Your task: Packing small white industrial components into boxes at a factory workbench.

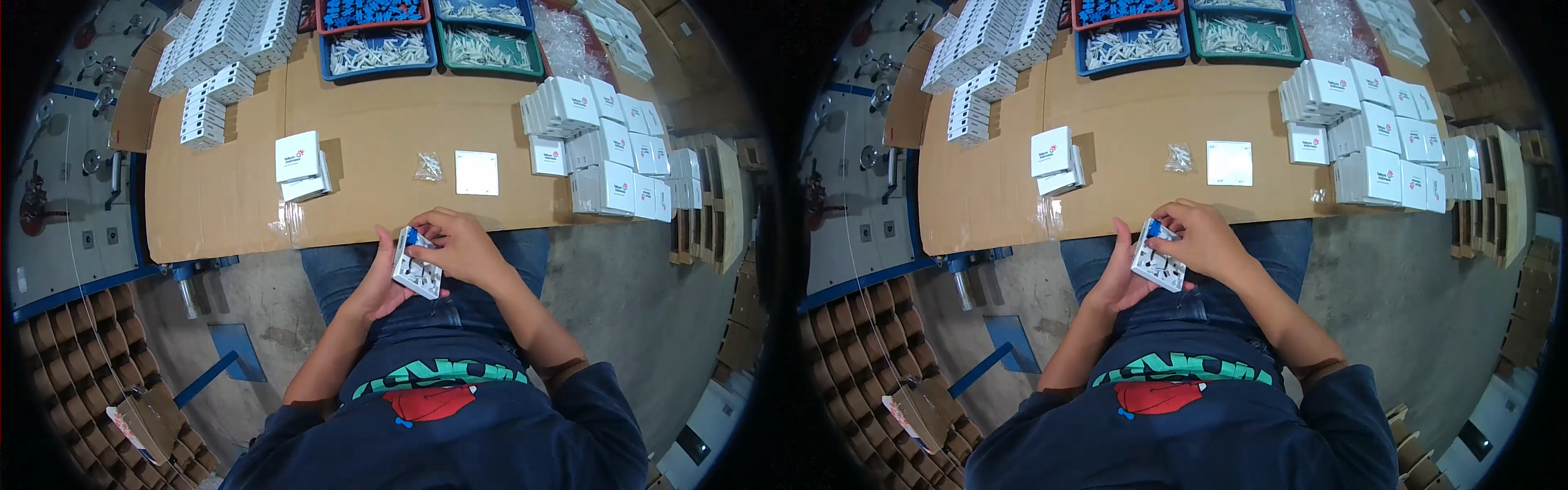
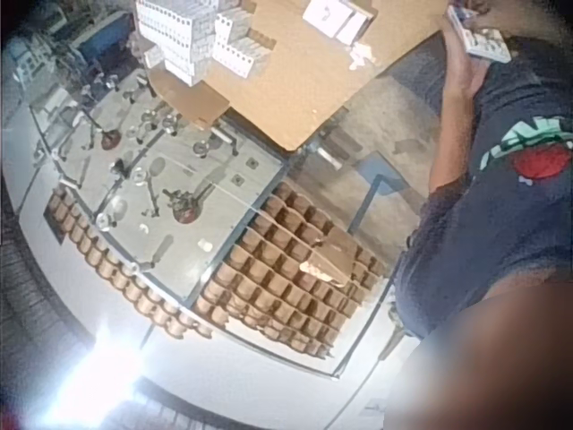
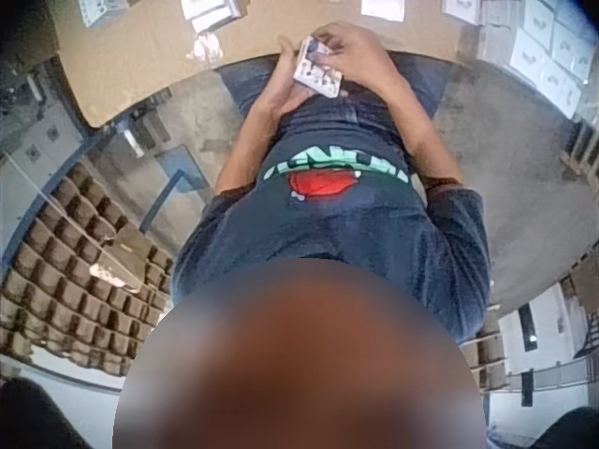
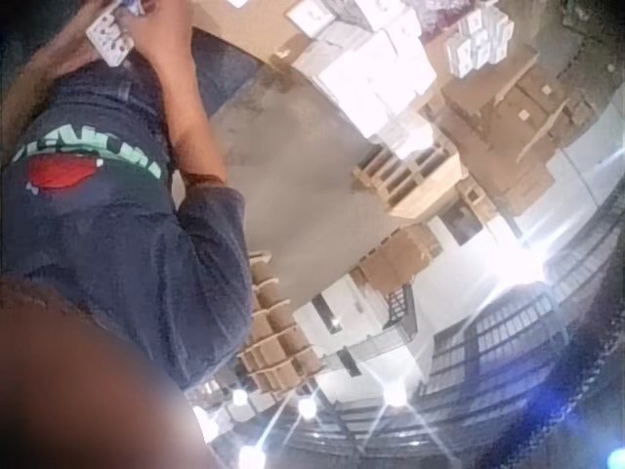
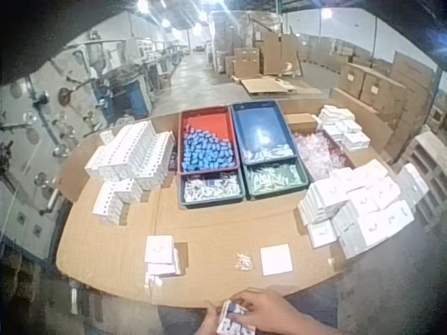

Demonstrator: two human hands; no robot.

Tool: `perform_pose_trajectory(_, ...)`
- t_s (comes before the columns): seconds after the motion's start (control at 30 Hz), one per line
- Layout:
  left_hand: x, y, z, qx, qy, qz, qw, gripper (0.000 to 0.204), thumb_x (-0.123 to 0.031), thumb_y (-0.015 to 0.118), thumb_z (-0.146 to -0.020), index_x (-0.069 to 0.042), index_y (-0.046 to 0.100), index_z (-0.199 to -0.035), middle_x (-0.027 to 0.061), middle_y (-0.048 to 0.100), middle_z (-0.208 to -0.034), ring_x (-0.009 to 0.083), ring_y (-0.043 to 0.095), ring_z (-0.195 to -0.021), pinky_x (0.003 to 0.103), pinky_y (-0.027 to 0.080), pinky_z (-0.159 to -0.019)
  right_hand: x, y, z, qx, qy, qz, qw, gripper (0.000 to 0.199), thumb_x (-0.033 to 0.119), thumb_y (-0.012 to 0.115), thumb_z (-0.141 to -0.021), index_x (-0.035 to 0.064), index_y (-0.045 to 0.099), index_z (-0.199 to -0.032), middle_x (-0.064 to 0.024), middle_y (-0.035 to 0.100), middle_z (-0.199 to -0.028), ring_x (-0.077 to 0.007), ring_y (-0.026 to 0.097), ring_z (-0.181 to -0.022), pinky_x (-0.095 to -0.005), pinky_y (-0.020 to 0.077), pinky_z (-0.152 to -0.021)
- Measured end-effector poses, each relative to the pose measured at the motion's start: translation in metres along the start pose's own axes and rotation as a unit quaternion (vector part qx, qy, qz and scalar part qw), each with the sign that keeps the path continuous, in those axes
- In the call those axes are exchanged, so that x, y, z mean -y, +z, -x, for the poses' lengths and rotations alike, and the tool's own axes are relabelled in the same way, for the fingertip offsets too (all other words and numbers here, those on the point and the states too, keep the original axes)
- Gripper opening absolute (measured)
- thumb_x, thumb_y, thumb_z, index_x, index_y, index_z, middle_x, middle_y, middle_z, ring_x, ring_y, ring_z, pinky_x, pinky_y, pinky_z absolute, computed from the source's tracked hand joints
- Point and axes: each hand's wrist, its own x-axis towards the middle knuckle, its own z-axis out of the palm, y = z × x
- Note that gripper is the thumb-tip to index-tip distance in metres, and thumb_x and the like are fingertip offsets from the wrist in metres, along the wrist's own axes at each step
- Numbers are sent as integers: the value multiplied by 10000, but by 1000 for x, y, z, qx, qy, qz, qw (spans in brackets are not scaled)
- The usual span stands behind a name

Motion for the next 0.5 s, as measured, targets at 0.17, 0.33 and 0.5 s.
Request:
perform_pose_trajectory(0.17, 4, -4, 27, -47, 95, -188, 976, 1080, -831, 384, -882, -68, 144, -1607, 182, 366, -1578, 347, 453, -1415, 527, 419, -1121, -16, 10, -6, -21, 26, -64, 997, 300, 59, 788, -821, -19, 690, -1095, -72, 693, -946, -130, 676, -843, -268, 549, -762)
perform_pose_trajectory(0.33, -5, -1, 28, -84, 355, -673, 644, 1258, -477, 942, -619, 13, 245, -1545, 247, 435, -1487, 392, 455, -1398, 571, 247, -1215, -17, 35, 5, 1, 141, -322, 936, 211, 37, 674, -929, -20, 656, -1132, -36, 683, -958, -88, 642, -843, -248, 534, -738)
perform_pose_trajectory(0.5, 2, -9, 32, -18, 472, -614, 632, 926, -247, 888, -710, 27, 403, -1450, 228, 570, -1297, 392, 596, -1174, 504, 446, -1072, -1, 45, 25, 50, 196, -420, 884, 222, -10, 630, -940, -24, 654, -1161, -35, 684, -1010, -104, 651, -887, -268, 543, -786)
